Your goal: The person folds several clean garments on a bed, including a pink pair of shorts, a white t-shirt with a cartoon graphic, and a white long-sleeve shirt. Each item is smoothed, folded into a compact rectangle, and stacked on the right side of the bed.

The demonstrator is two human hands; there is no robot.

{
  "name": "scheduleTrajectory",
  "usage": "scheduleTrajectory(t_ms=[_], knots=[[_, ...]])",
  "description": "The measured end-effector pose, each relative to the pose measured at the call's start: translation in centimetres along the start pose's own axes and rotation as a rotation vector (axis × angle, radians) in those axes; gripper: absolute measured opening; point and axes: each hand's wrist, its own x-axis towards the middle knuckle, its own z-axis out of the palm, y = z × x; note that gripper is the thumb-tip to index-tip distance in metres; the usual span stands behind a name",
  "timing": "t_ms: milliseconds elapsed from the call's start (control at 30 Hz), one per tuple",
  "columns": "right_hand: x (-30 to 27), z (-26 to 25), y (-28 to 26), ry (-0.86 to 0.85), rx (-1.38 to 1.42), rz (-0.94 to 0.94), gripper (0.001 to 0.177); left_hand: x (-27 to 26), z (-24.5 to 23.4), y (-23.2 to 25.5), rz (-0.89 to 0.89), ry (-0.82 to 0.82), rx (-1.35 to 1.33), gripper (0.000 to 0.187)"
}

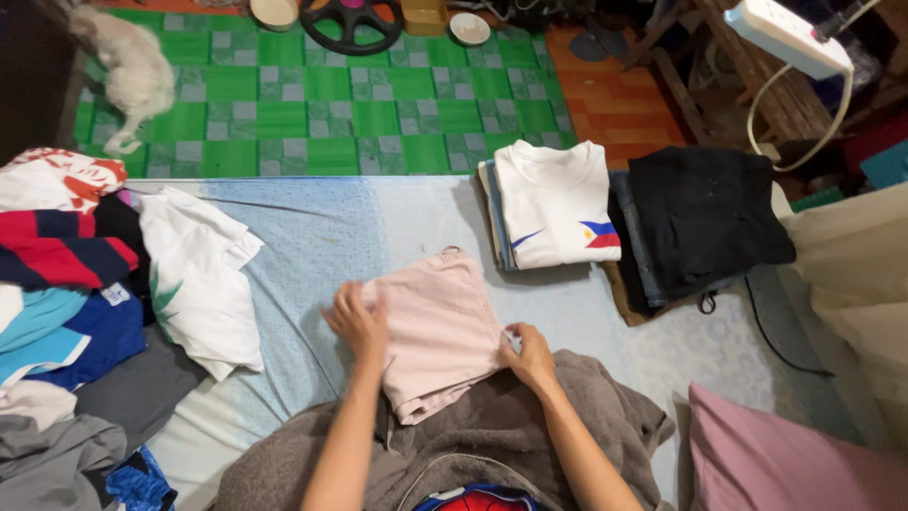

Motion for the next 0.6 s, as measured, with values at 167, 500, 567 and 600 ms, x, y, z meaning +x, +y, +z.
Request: scheduleTrajectory(t_ms=[167, 500, 567, 600], knots=[[3.6, 3.9, -3.5, 0.330, -0.091, -0.404, 0.062, -8.3, -2.8, 3.7, 0.074, -0.323, 0.043, 0.092], [6.5, 8.0, -8.7, 0.054, -0.337, -0.431, 0.068, -12.9, -5.1, 2.4, -0.015, -0.947, 0.402, 0.115], [6.9, 8.1, -8.8, 0.052, -0.317, -0.406, 0.068, -12.6, -5.3, 2.6, -0.045, -1.053, 0.448, 0.116], [7.2, 8.1, -8.8, 0.050, -0.300, -0.393, 0.068, -12.5, -5.4, 2.8, -0.048, -1.059, 0.441, 0.116]])
